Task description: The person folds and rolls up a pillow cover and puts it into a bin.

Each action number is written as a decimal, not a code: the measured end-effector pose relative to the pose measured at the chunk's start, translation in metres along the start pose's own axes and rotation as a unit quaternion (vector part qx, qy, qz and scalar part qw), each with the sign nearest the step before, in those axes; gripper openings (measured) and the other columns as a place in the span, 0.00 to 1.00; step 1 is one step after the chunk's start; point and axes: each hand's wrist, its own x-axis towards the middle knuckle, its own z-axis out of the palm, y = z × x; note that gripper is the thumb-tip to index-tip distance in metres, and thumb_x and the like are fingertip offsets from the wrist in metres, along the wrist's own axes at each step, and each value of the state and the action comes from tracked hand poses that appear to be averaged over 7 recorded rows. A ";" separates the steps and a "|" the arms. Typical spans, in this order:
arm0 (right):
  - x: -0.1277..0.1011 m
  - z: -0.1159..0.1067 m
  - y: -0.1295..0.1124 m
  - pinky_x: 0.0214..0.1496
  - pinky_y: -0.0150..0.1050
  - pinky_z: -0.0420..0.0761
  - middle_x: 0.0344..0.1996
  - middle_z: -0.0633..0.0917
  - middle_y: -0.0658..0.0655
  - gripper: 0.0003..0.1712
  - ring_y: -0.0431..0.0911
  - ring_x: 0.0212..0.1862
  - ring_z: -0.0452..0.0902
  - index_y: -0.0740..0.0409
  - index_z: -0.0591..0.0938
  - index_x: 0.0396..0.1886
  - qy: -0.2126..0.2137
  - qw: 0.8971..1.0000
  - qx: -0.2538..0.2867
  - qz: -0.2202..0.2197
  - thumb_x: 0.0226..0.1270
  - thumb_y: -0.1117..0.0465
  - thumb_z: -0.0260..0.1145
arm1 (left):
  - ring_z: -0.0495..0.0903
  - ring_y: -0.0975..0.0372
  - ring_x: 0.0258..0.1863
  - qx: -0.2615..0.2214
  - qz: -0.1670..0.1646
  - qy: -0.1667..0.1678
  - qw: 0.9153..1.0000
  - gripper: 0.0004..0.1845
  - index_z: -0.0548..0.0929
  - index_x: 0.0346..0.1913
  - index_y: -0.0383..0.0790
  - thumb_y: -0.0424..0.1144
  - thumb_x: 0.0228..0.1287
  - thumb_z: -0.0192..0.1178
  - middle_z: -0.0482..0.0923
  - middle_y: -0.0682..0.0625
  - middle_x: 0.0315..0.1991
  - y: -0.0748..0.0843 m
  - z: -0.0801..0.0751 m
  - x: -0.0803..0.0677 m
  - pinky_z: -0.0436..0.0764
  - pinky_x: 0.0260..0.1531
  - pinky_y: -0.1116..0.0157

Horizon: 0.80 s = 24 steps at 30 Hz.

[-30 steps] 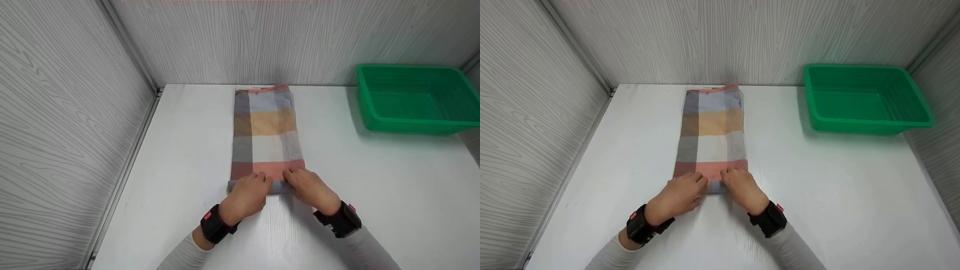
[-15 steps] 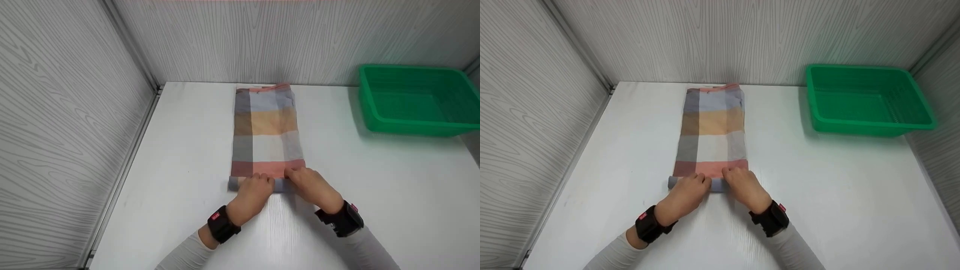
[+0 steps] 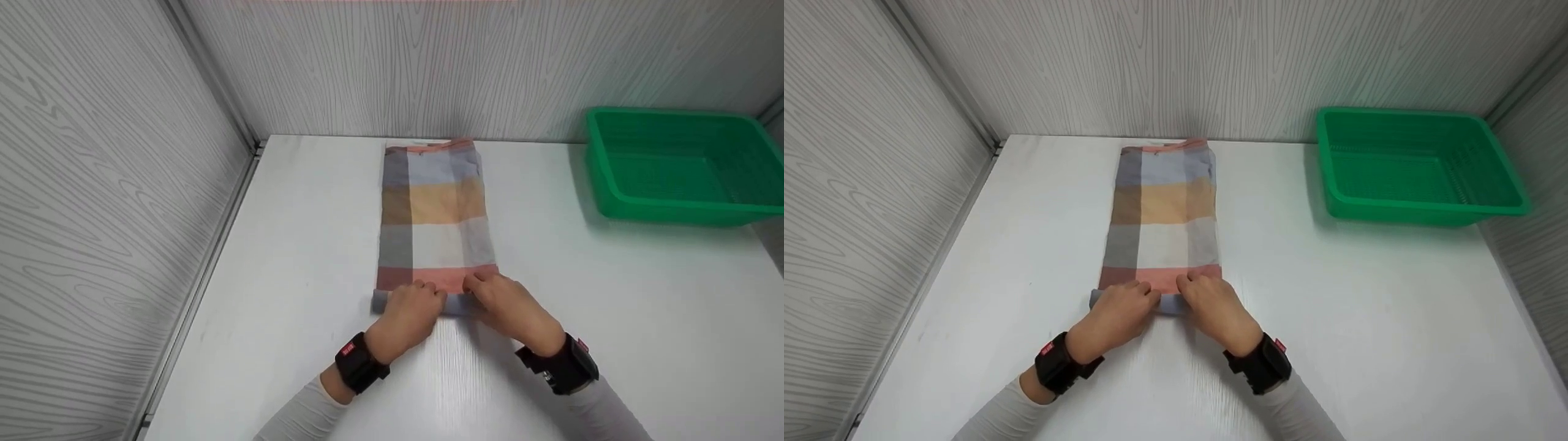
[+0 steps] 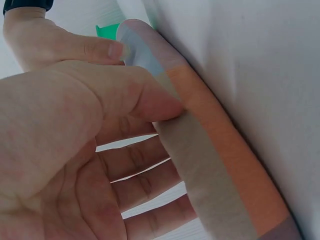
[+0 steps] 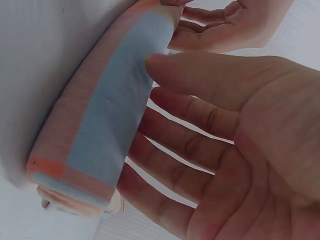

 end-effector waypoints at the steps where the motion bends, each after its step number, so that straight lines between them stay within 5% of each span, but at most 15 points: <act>1: 0.000 0.000 0.000 0.33 0.45 0.81 0.30 0.80 0.58 0.21 0.52 0.33 0.78 0.62 0.76 0.36 0.006 1.000 -0.004 -0.006 0.51 0.75 0.80 | 0.81 0.59 0.34 -0.005 0.002 -0.008 1.000 0.06 0.87 0.48 0.44 0.36 0.72 0.65 0.81 0.50 0.34 -0.001 0.000 0.001 0.78 0.26 0.64; 9: -0.001 0.001 -0.003 0.34 0.41 0.72 0.30 0.71 0.56 0.32 0.51 0.33 0.67 0.62 0.73 0.34 0.050 0.998 -0.031 -0.038 0.37 0.72 0.88 | 0.80 0.58 0.32 -0.041 0.019 0.006 0.999 0.03 0.86 0.43 0.44 0.36 0.74 0.62 0.80 0.50 0.32 -0.008 0.000 0.000 0.77 0.26 0.62; 17: 0.000 0.010 -0.008 0.29 0.39 0.68 0.29 0.71 0.55 0.30 0.50 0.30 0.65 0.61 0.72 0.34 0.049 0.997 -0.055 -0.036 0.37 0.73 0.85 | 0.83 0.57 0.41 -0.089 0.016 -0.053 0.995 0.09 0.84 0.52 0.41 0.40 0.77 0.59 0.82 0.48 0.40 -0.013 0.000 0.000 0.83 0.36 0.60; 24: 0.002 0.015 -0.012 0.29 0.45 0.74 0.30 0.76 0.57 0.27 0.53 0.32 0.72 0.61 0.76 0.37 0.016 0.996 -0.090 0.000 0.42 0.68 0.87 | 0.83 0.57 0.39 -0.093 0.019 -0.051 0.994 0.10 0.81 0.55 0.39 0.39 0.79 0.57 0.84 0.47 0.40 -0.020 0.002 0.001 0.82 0.37 0.61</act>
